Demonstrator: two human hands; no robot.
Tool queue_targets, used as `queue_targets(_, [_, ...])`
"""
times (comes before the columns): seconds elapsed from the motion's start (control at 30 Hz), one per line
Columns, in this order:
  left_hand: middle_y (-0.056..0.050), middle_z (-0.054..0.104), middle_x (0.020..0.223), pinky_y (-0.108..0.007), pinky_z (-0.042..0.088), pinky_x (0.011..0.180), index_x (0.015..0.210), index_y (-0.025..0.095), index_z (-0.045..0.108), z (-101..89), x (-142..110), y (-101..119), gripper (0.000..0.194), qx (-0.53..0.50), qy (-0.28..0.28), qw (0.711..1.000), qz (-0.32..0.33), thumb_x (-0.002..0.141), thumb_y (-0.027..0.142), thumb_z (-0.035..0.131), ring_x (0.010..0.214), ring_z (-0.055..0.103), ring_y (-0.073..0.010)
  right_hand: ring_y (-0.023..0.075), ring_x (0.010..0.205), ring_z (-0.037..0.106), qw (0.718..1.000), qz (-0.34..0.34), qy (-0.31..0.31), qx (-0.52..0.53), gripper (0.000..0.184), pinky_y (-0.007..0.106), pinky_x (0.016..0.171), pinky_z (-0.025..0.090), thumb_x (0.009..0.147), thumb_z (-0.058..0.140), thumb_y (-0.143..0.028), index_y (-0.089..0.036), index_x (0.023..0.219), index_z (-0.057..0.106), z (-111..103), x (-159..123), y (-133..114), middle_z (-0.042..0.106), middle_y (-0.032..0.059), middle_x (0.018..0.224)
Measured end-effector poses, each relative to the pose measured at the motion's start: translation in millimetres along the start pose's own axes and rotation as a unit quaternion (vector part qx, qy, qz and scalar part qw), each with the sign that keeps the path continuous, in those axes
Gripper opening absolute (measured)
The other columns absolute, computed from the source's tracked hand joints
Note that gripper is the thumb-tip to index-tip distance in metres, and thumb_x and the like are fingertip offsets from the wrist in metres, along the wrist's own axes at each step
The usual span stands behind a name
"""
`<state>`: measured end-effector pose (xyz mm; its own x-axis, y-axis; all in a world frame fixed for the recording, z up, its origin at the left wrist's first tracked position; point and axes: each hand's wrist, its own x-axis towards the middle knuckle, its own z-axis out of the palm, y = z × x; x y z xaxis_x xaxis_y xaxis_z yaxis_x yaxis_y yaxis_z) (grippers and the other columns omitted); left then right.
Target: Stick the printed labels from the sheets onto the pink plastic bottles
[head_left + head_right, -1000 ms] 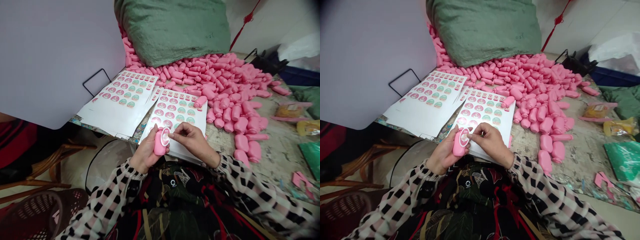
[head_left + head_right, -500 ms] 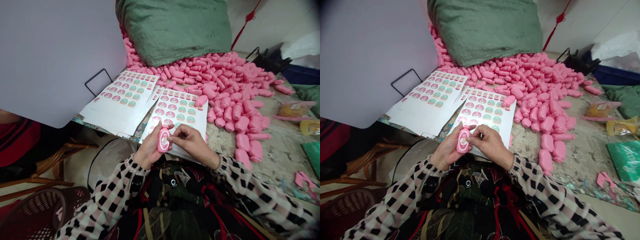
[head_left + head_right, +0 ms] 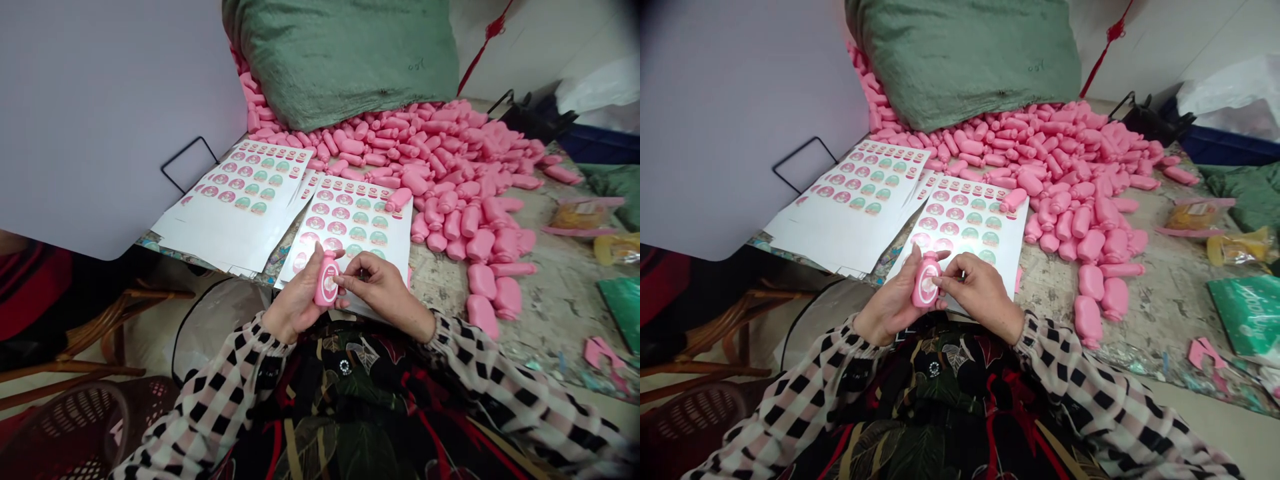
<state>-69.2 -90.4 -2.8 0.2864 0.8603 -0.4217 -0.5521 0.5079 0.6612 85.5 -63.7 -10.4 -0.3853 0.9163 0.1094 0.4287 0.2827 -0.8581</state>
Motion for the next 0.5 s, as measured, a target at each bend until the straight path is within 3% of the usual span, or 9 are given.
queue_targets(0.07, [-0.001,0.052,0.080,-0.028,0.053,0.055,0.128,0.023,0.042,-1.2,-6,1,0.057,0.058,-0.019,0.998,-0.014,0.080,0.046,0.060,0.062,0.056,-0.0115,0.0124,0.070,0.053,1.000,-0.003,-0.012,-0.007,0.018,0.025,0.064,0.039,0.080,0.063,-0.035,-0.020,0.072,0.057,0,-2,1,0.059,-0.0016,0.074])
queue_targets(0.13, [0.000,0.054,0.082,-0.028,0.052,0.057,0.131,0.025,0.034,-3.1,-11,3,0.068,0.113,-0.043,0.992,-0.031,0.073,0.025,0.071,0.062,0.057,-0.0116,0.0120,0.071,0.053,0.999,-0.018,-0.033,-0.010,0.015,0.025,0.064,0.039,0.081,0.062,-0.033,-0.020,0.075,0.057,-1,-4,2,0.059,-0.0016,0.075])
queue_targets(0.2, [0.000,0.055,0.083,-0.029,0.052,0.061,0.130,0.025,0.031,-5.6,-14,3,0.074,0.139,-0.056,0.988,-0.047,0.069,0.011,0.071,0.064,0.059,-0.0126,0.0118,0.072,0.052,0.998,-0.042,-0.054,-0.012,0.013,0.025,0.065,0.039,0.082,0.061,-0.032,-0.020,0.077,0.058,-5,-6,3,0.058,-0.0012,0.076])
queue_targets(0.3, [-0.001,0.058,0.082,-0.031,0.052,0.064,0.125,0.023,0.029,-10.1,-17,3,0.066,0.133,-0.059,0.987,-0.061,0.071,0.008,0.065,0.065,0.062,-0.0142,0.0124,0.074,0.051,0.995,-0.066,-0.062,-0.046,0.012,0.026,0.068,0.039,0.085,0.058,-0.030,-0.020,0.079,0.058,-15,-6,6,0.057,0.0001,0.079])
queue_targets(0.4, [-0.003,0.061,0.086,-0.033,0.053,0.065,0.122,0.024,0.027,-12.0,-16,0,0.061,0.109,-0.059,0.990,-0.061,0.074,0.009,0.062,0.066,0.064,-0.0152,0.0130,0.074,0.050,0.997,-0.040,-0.009,-0.058,0.013,0.027,0.068,0.039,0.084,0.058,-0.033,-0.020,0.081,0.057,-22,-4,8,0.056,0.0004,0.080])
queue_targets(0.5, [-0.001,0.061,0.083,-0.037,0.054,0.070,0.117,0.024,0.030,-6.5,-12,-5,0.055,0.099,-0.067,0.991,-0.062,0.074,0.010,0.062,0.068,0.065,-0.0163,0.0129,0.073,0.050,0.999,-0.018,0.034,-0.026,0.025,0.025,0.065,0.039,0.076,0.066,-0.040,-0.021,0.087,0.055,-14,-2,1,0.056,-0.0006,0.082])
